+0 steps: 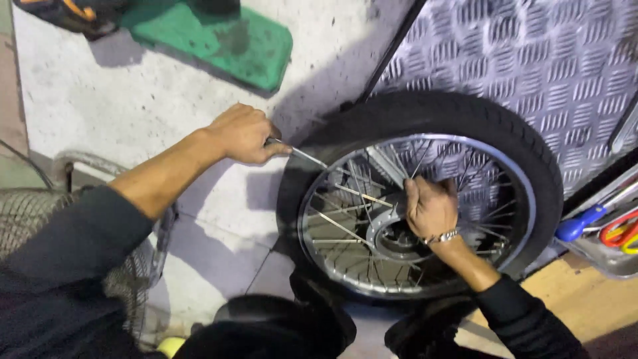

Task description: Removing a motorcycle tire from the rim using tire irons in a repair shop.

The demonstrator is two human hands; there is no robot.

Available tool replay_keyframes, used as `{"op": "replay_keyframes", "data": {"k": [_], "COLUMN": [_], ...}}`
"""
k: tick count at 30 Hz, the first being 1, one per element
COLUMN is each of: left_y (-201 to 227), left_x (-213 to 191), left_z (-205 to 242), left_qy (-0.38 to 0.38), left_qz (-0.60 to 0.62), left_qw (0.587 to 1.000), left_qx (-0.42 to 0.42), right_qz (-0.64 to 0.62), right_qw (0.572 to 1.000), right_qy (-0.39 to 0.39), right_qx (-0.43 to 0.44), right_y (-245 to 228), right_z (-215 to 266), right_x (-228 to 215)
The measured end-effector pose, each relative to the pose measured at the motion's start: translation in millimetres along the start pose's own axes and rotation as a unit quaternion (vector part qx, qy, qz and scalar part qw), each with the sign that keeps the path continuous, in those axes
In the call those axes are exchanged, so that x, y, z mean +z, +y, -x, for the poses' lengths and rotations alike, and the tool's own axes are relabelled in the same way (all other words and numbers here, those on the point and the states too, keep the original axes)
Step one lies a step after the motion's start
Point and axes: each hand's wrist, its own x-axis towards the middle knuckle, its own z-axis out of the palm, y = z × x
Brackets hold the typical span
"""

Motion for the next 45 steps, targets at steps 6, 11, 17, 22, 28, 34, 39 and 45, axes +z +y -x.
{"op": "replay_keyframes", "data": {"k": [6,11,17,22,28,34,39,45], "left_y": [74,38,117,219,263,232,182,92], "left_x": [75,0,89,62,212,223,225,203], "left_z": [50,44,56,59,-41,-37,21,134], "left_qy": [0.127,-0.224,-0.059,0.138,0.47,0.469,0.331,0.274], "left_qz": [-0.171,0.311,0.722,0.694,0.415,0.293,0.088,-0.181], "left_qw": [0.969,0.918,0.635,0.583,0.67,0.743,0.887,0.933], "left_qx": [-0.127,-0.097,-0.269,-0.401,-0.397,-0.377,-0.309,-0.148], "right_qz": [-0.002,0.007,-0.002,0.005,-0.003,-0.061,-0.033,-0.019], "right_qw": [1.0,1.0,0.999,1.0,1.0,0.995,0.999,0.999], "right_qy": [-0.004,0.015,0.032,0.02,0.018,-0.051,-0.024,-0.027], "right_qx": [0.016,-0.002,-0.003,0.003,-0.007,0.06,0.019,0.038], "right_y": [0,9,-4,-7,8,2,-13,2], "right_z": [1,4,-1,-4,-9,-23,-10,-9], "right_x": [2,21,8,4,16,17,-7,22]}}
